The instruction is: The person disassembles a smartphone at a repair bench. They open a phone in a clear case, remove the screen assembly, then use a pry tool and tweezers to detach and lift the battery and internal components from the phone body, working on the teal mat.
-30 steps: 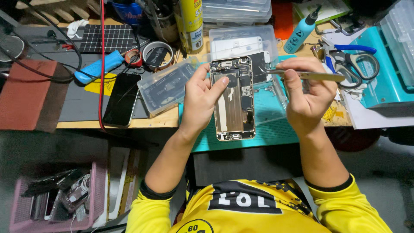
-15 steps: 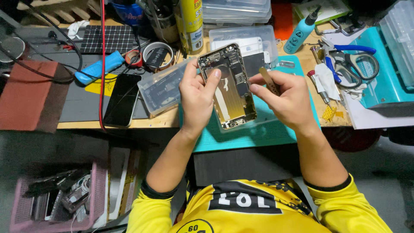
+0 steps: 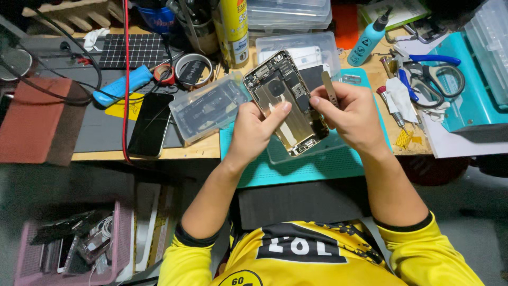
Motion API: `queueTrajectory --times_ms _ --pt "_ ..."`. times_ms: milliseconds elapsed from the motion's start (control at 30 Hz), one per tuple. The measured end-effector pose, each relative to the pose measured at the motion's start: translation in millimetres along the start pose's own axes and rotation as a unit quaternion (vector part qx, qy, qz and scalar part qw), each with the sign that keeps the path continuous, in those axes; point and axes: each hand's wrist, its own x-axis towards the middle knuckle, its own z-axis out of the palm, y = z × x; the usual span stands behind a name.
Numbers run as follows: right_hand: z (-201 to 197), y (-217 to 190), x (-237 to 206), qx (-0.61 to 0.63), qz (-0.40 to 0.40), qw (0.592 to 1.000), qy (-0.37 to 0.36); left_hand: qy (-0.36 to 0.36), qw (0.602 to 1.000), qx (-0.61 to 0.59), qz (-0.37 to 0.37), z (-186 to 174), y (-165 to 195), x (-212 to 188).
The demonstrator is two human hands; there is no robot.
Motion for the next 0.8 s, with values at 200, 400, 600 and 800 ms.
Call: queueTrajectory --times_ms 200,400,600,800 --pt "-4.4 -3.6 0.4 0.009 0.044 0.999 -0.03 0.013 1.0 -0.017 0.014 -1.1 -1.0 -1.5" --pt "-7.0 -3.6 -0.7 0.034 0.016 0.997 -0.065 0.036 0.999 -0.026 0.015 -0.4 0.2 -2.4" --pt "-6.9 -4.2 -1.3 0.011 0.006 0.997 -0.07 0.067 0.997 -0.041 0.013 0.8 3.7 -2.5" --pt "-1.2 -12.2 -1.3 0.027 -0.016 0.997 -0.07 0.085 0.996 -0.032 0.027 1.6 3.0 -2.2"
